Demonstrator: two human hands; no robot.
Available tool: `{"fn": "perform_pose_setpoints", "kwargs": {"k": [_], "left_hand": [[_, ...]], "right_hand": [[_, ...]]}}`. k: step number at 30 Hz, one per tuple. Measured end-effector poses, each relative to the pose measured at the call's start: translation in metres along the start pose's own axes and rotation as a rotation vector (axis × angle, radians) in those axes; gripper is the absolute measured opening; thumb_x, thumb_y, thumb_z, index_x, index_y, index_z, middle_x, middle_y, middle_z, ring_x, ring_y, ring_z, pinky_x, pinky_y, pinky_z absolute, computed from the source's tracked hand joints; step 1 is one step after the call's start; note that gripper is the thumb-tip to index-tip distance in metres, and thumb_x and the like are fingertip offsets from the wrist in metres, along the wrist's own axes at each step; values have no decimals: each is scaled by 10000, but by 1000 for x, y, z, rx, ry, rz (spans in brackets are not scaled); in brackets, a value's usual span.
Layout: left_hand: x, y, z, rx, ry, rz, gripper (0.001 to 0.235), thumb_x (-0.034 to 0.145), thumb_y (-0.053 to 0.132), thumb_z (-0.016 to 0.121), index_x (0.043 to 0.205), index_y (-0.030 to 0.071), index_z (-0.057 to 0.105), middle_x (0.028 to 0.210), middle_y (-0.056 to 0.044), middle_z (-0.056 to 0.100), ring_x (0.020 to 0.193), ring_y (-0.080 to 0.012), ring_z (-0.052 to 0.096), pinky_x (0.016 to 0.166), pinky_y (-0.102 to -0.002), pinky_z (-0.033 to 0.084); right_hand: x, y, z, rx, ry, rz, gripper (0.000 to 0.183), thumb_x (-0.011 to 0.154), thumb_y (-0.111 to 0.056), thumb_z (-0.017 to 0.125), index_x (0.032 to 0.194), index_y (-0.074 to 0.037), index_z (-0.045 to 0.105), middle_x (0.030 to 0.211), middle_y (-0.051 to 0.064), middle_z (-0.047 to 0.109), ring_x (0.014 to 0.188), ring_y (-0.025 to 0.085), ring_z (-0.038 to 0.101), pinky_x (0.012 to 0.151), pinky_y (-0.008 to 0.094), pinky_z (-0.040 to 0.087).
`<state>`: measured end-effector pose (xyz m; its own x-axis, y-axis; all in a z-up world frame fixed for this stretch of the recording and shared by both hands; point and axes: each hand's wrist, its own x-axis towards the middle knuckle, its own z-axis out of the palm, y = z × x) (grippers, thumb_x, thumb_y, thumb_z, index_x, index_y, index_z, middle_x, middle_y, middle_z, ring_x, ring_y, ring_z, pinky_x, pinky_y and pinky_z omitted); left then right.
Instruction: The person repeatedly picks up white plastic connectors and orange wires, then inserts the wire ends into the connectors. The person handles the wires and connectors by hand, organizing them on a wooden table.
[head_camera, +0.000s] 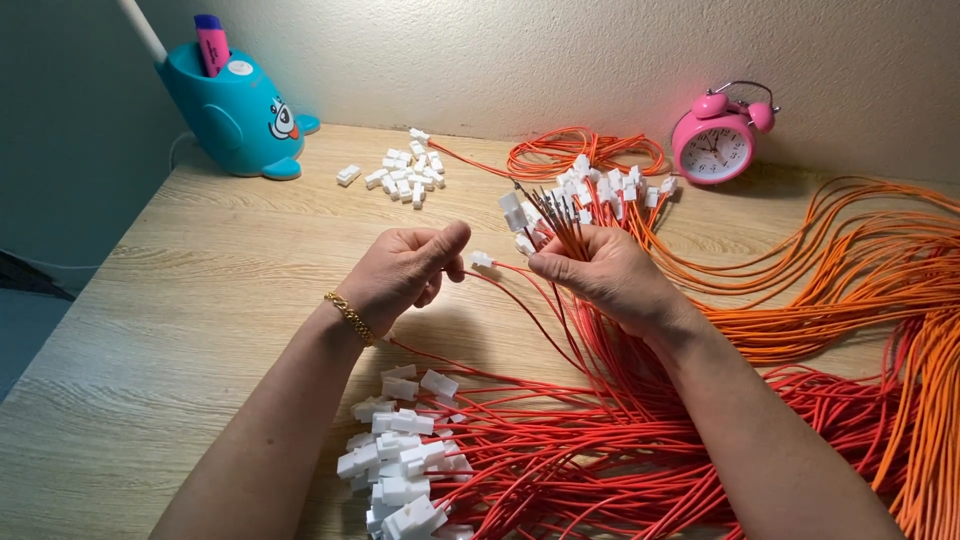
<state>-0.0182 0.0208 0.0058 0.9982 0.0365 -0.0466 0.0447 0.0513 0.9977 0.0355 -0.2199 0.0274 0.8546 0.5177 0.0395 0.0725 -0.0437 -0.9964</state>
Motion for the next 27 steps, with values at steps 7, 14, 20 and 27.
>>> {"fn": "perform_pose_setpoints", "kwargs": {"k": [7,14,20,27], "left_hand": [[-12,21,27,-29,2,70,304,883,359,709,1039,99,694,566,-145,611,285,-89,406,297,-178,317],[-8,15,25,-68,-7,130,197,897,249,690,1029,103,698,723,-124,701,335,-25,422,336,-146,349],[-10,9,19,-182,-5,117,174,908,168,651,1056,80,673,786,-114,718,362,-26,397,363,-156,342],[-12,8,22,-231,-7,145,236,898,109,603,1125,69,653,773,-124,688,339,-43,398,333,-176,343]], "right_hand": [[-4,-2,11,-91,-40,0,106,830,-69,762,818,22,710,495,-2,472,494,29,359,472,175,259],[-5,-3,14,-89,-104,16,162,832,-139,781,819,4,707,545,23,547,521,61,415,502,198,326],[-9,-19,13,-18,-70,-16,293,966,-296,639,788,-64,615,519,-9,428,468,52,374,450,186,290],[-5,-7,14,-88,-85,16,184,931,-230,682,888,-53,698,501,-47,422,473,11,376,471,154,286]]}}
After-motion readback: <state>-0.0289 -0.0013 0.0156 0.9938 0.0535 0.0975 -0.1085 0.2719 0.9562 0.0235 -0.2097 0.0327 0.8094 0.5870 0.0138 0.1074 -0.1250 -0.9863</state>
